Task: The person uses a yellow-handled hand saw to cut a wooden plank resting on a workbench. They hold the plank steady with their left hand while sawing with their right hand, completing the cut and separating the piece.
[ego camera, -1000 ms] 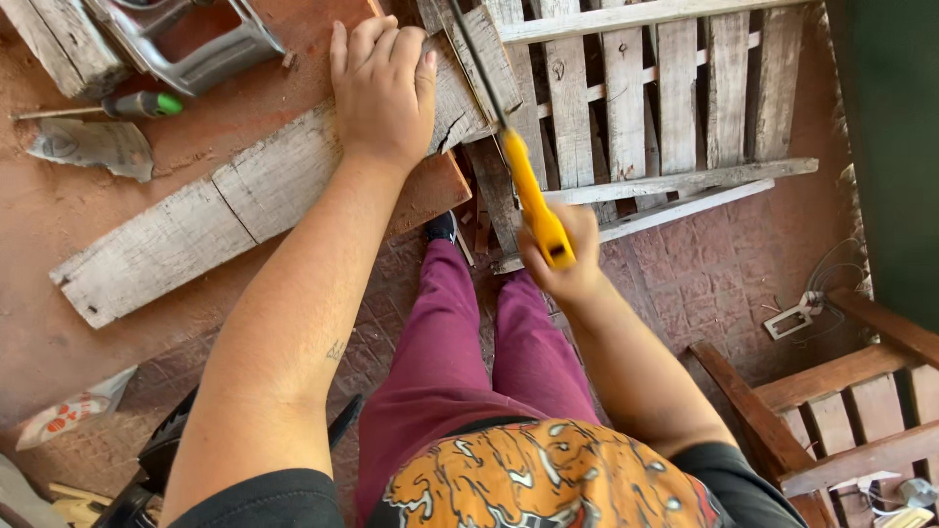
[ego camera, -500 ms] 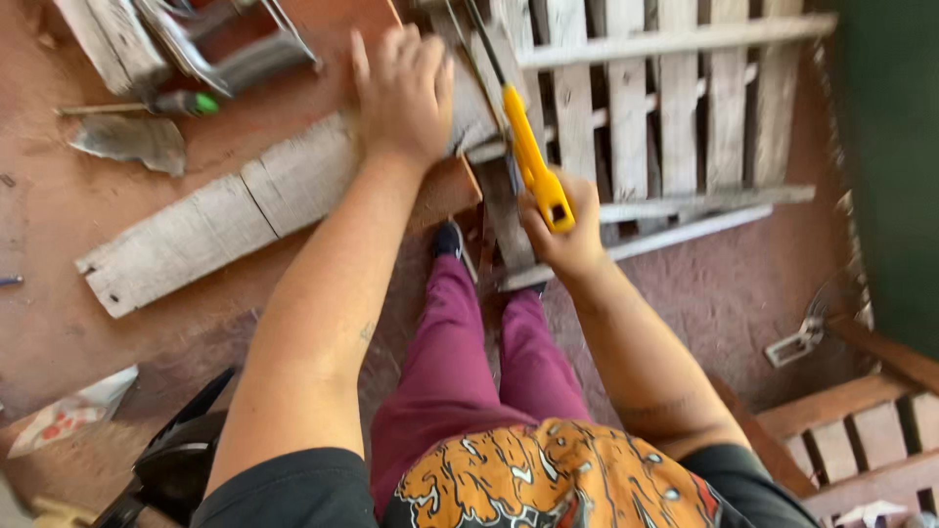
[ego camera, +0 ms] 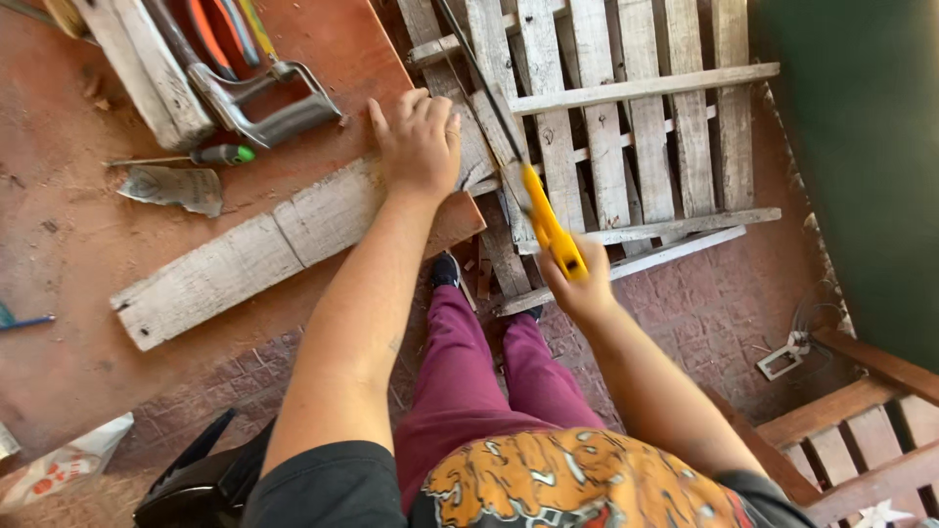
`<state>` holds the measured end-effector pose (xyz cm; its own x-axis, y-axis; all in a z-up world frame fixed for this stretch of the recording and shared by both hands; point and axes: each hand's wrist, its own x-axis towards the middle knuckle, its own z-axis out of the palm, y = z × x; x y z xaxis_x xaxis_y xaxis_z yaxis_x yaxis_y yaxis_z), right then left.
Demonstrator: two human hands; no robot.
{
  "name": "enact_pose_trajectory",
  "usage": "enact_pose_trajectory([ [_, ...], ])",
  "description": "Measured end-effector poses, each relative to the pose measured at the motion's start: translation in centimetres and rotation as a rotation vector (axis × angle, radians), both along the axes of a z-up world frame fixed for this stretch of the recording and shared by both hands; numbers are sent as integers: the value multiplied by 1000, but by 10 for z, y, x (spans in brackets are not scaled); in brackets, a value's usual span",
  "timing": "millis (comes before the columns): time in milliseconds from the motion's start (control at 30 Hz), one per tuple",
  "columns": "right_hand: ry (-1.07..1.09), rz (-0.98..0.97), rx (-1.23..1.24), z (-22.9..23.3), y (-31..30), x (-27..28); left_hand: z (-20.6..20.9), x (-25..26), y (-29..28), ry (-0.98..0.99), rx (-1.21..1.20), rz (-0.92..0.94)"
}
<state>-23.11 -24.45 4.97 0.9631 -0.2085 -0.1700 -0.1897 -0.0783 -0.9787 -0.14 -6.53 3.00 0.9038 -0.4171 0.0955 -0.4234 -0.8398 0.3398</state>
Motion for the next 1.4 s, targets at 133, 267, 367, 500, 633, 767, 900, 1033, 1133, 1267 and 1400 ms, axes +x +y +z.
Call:
enact_pose_trajectory([
  [133,-108,-74,71,-30,-11,-48,-40,6,4,-68,-1,23],
  [267,-243,-45,36,-32,9,15,-50,7,3,-60,8,9],
  [367,-217,-29,65,-26,1,-2,-40,2,8,-32,14,14],
  [500,-103,-58,60,-21,-11,-69,-44,2,8,-23,13,5],
  [633,-198,-52,39,-58,2,-1,-47,5,5,-60,21,0],
  [767,-239,-86,73,-42,4,-9,-41,0,10,-79,67,3],
  [900,-80,-69,116,-34,-2,-67,-46,4,10,-115,62,11],
  [1033,-159,-61,133,-34,2,28,-39,4,8,-101,71,7],
  [1133,-231,-4,177,-21,4,48,-30,-2,7,-43,88,-32],
  [1267,-82,132,-14,27,-7,4,3,5,6,43,44,-4],
  [1400,-92,136,76,50,-18,-50,-1,1,5,11,10,-21],
])
